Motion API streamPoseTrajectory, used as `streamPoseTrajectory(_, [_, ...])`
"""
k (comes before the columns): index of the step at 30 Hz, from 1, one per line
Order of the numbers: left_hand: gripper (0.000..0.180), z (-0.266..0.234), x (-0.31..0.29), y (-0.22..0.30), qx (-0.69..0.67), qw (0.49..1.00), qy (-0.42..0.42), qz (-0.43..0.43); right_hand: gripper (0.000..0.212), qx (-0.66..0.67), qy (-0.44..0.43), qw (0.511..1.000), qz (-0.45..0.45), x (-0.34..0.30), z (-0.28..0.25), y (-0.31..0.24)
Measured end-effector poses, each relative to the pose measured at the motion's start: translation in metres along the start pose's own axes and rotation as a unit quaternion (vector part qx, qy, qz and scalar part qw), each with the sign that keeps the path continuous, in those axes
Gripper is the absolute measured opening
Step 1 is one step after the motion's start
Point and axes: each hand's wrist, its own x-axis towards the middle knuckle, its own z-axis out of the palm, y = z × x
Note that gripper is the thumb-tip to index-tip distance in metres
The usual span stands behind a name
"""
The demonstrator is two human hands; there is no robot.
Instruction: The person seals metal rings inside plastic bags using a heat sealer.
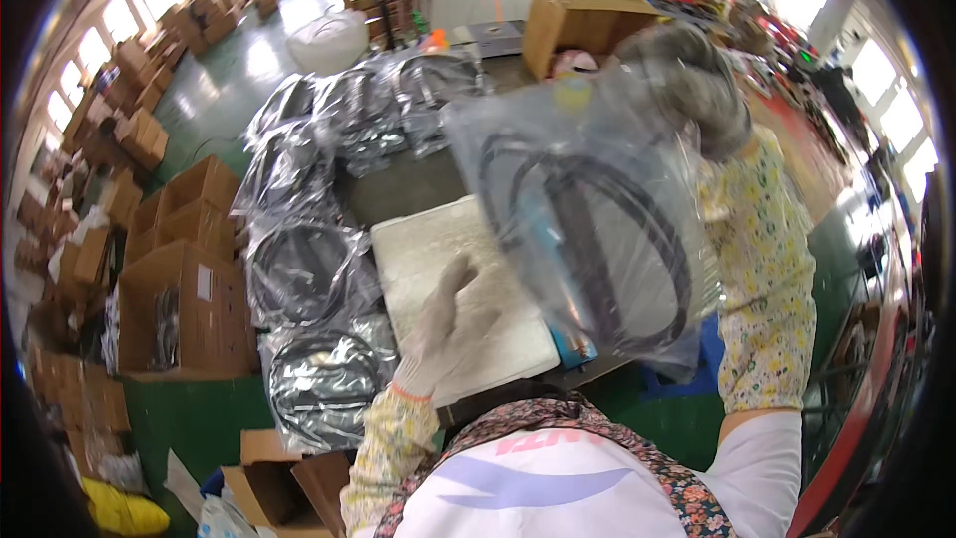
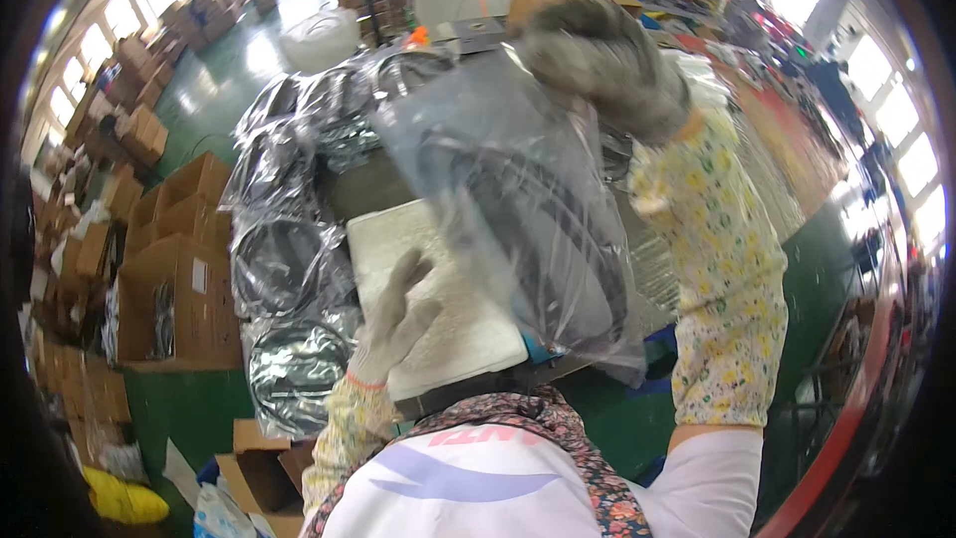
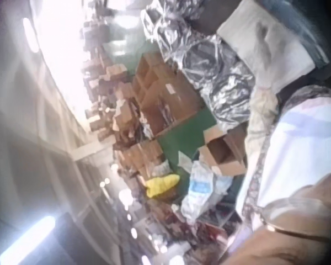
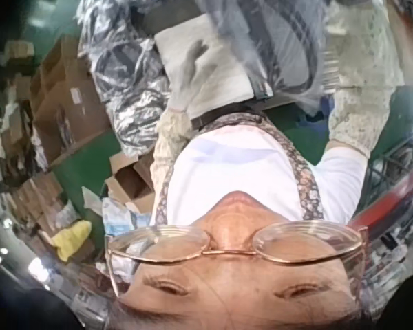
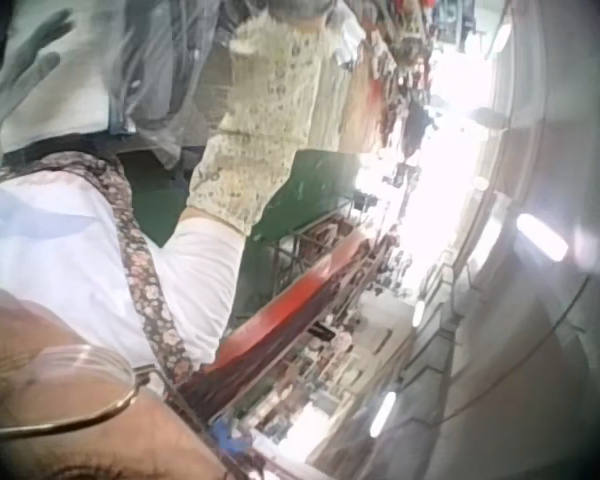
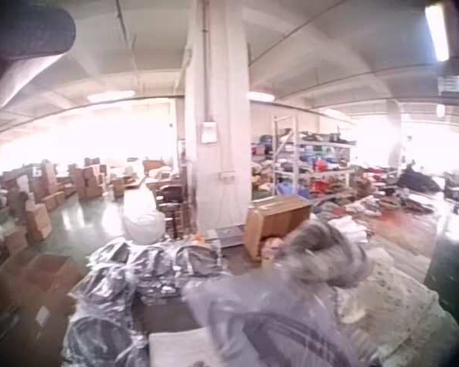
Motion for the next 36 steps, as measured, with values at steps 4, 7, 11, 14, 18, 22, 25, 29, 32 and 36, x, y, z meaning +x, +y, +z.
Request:
streamPoseTrajectory(4, [0.054, -0.026, 0.000, -0.011, -0.401, 0.904, 0.071, -0.127, 0.019, 0.049, -0.217, 0.975, 0.003, -0.024, 0.018, 0.042])
streamPoseTrajectory(7, [0.047, -0.053, -0.012, -0.045, -0.431, 0.887, 0.069, -0.152, 0.022, -0.088, -0.204, 0.975, -0.028, -0.074, 0.062, 0.064])
streamPoseTrajectory(11, [0.033, -0.038, -0.030, -0.069, -0.446, 0.881, 0.077, -0.139, 0.020, -0.213, -0.216, 0.951, -0.055, -0.116, 0.111, 0.090])
streamPoseTrajectory(14, [0.022, -0.035, -0.042, -0.075, -0.455, 0.873, 0.086, -0.155, 0.021, -0.224, -0.179, 0.956, -0.056, -0.127, 0.113, 0.087])
streamPoseTrajectory(18, [0.024, -0.053, -0.038, -0.063, -0.492, 0.864, 0.044, -0.096, 0.022, -0.237, -0.180, 0.952, -0.070, -0.133, 0.109, 0.082])
streamPoseTrajectory(22, [0.028, -0.057, -0.040, -0.049, -0.509, 0.854, 0.053, -0.088, 0.022, -0.246, -0.162, 0.954, -0.053, -0.141, 0.109, 0.077])
streamPoseTrajectory(25, [0.042, -0.051, -0.052, -0.059, -0.560, 0.827, 0.020, -0.040, 0.024, -0.244, -0.161, 0.954, -0.060, -0.141, 0.110, 0.077])
streamPoseTrajectory(29, [0.046, -0.048, -0.061, -0.068, -0.472, 0.870, 0.042, -0.134, 0.025, -0.254, -0.162, 0.950, -0.083, -0.142, 0.108, 0.078])
streamPoseTrajectory(32, [0.028, -0.044, -0.055, -0.072, -0.434, 0.893, 0.067, -0.100, 0.025, -0.268, -0.161, 0.946, -0.089, -0.143, 0.106, 0.082])
streamPoseTrajectory(36, [0.014, -0.043, -0.053, -0.062, -0.473, 0.872, 0.095, -0.085, 0.025, -0.267, -0.163, 0.946, -0.080, -0.145, 0.100, 0.086])
